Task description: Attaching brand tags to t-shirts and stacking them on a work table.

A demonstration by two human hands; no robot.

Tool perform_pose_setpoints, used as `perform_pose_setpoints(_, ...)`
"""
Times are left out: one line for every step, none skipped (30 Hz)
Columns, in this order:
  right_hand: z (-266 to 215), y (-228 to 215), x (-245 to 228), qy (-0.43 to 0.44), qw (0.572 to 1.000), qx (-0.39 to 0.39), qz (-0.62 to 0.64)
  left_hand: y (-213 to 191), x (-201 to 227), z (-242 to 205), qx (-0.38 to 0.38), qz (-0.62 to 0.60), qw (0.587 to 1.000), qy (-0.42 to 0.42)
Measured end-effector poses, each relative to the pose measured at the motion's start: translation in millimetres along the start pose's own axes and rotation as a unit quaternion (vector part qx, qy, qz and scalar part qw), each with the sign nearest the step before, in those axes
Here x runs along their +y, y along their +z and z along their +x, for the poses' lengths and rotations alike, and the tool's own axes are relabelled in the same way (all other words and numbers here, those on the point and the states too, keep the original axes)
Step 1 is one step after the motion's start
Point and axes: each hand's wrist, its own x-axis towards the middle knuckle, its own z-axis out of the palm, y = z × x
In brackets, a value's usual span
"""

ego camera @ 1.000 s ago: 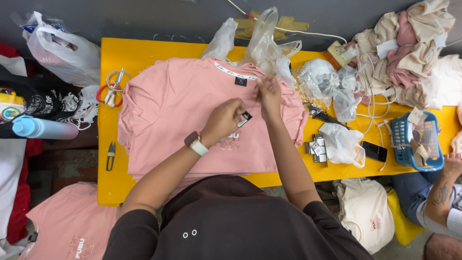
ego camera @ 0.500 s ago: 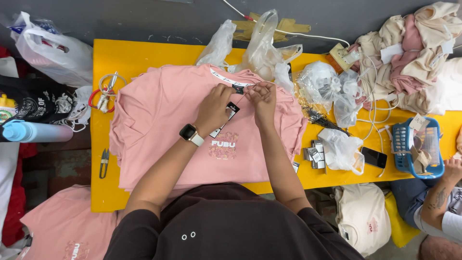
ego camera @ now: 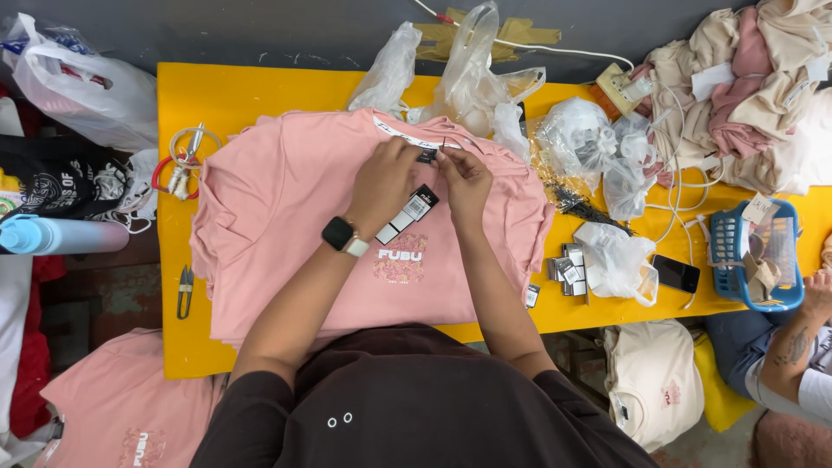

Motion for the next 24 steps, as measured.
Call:
perform_pose_setpoints(-2, 1, -4, -0.019, 0.999, 0.007, -0.028, 13, -8, 6, 0.031, 0.116, 0.99, 0.068)
perform_pose_setpoints(-4, 3, -8, -0.039, 0.998, 0.014, -0.055, 25, -16, 12, 0.061, 0.229, 0.962, 0.135)
perform_pose_setpoints(0, -4, -3, -0.04, 0.998, 0.013, -0.055, 30, -22, 15, 0.062, 0.229, 0.962, 0.136)
perform_pose_setpoints(3, -10, 2, -0.088, 0.989, 0.015, -0.121, 35, -28, 18, 0.11, 0.216, 0.958, 0.153)
perform_pose_setpoints(7, -17, 6, -0.135, 0.973, 0.019, -0.185, 40, -33, 22, 0.157, 0.201, 0.951, 0.173)
perform_pose_setpoints(6, -17, -3, -0.137, 0.973, 0.021, -0.185, 34, -31, 25, 0.157, 0.201, 0.951, 0.175)
perform_pose_setpoints(2, -18, -12, -0.169, 0.962, -0.004, -0.214, 29, -28, 25, 0.145, 0.12, 0.972, 0.143)
perform_pose_setpoints(-2, -19, -20, -0.201, 0.949, -0.029, -0.242, 25, -26, 25, 0.131, 0.038, 0.985, 0.109)
perform_pose_setpoints(-4, -19, -23, -0.2, 0.949, -0.028, -0.243, 26, -28, 27, 0.13, 0.037, 0.985, 0.11)
perform_pose_setpoints(-6, -19, -26, -0.223, 0.94, -0.038, -0.255, 28, -30, 29, 0.121, 0.027, 0.987, 0.101)
perform_pose_setpoints(-8, -17, -29, -0.246, 0.931, -0.05, -0.265, 28, -33, 30, 0.114, 0.018, 0.989, 0.092)
perform_pose_setpoints(-7, -18, -29, -0.245, 0.931, -0.05, -0.266, 28, -33, 30, 0.114, 0.018, 0.989, 0.092)
perform_pose_setpoints(-6, -17, -28, -0.258, 0.923, -0.06, -0.281, 27, -32, 30, 0.108, 0.015, 0.989, 0.097)
perform_pose_setpoints(-6, -17, -28, -0.271, 0.914, -0.069, -0.295, 26, -32, 29, 0.103, 0.012, 0.989, 0.102)
perform_pose_setpoints(-3, -17, -23, -0.271, 0.914, -0.068, -0.295, 25, -31, 29, 0.103, 0.012, 0.989, 0.102)
perform_pose_setpoints(0, -17, -18, -0.276, 0.907, -0.076, -0.31, 24, -31, 29, 0.098, 0.017, 0.989, 0.109)
perform_pose_setpoints(3, -17, -12, -0.281, 0.899, -0.084, -0.324, 24, -31, 28, 0.093, 0.022, 0.989, 0.116)
perform_pose_setpoints(5, -19, -12, -0.28, 0.899, -0.084, -0.325, 25, -31, 28, 0.093, 0.022, 0.989, 0.116)
perform_pose_setpoints(8, -21, -12, -0.277, 0.897, -0.122, -0.322, 26, -31, 28, 0.092, 0.036, 0.987, 0.124)
perform_pose_setpoints(11, -23, -12, -0.274, 0.893, -0.161, -0.319, 26, -31, 28, 0.092, 0.051, 0.986, 0.132)
perform_pose_setpoints(14, -25, -12, -0.275, 0.893, -0.162, -0.318, 24, -31, 28, 0.094, 0.051, 0.985, 0.132)
perform_pose_setpoints(17, -27, -12, -0.253, 0.9, -0.17, -0.312, 22, -30, 29, 0.092, 0.052, 0.985, 0.136)
perform_pose_setpoints(18, -31, -11, -0.23, 0.906, -0.176, -0.308, 22, -29, 29, 0.089, 0.051, 0.985, 0.14)
perform_pose_setpoints(20, -29, -12, -0.23, 0.906, -0.177, -0.308, 22, -29, 30, 0.09, 0.05, 0.985, 0.14)
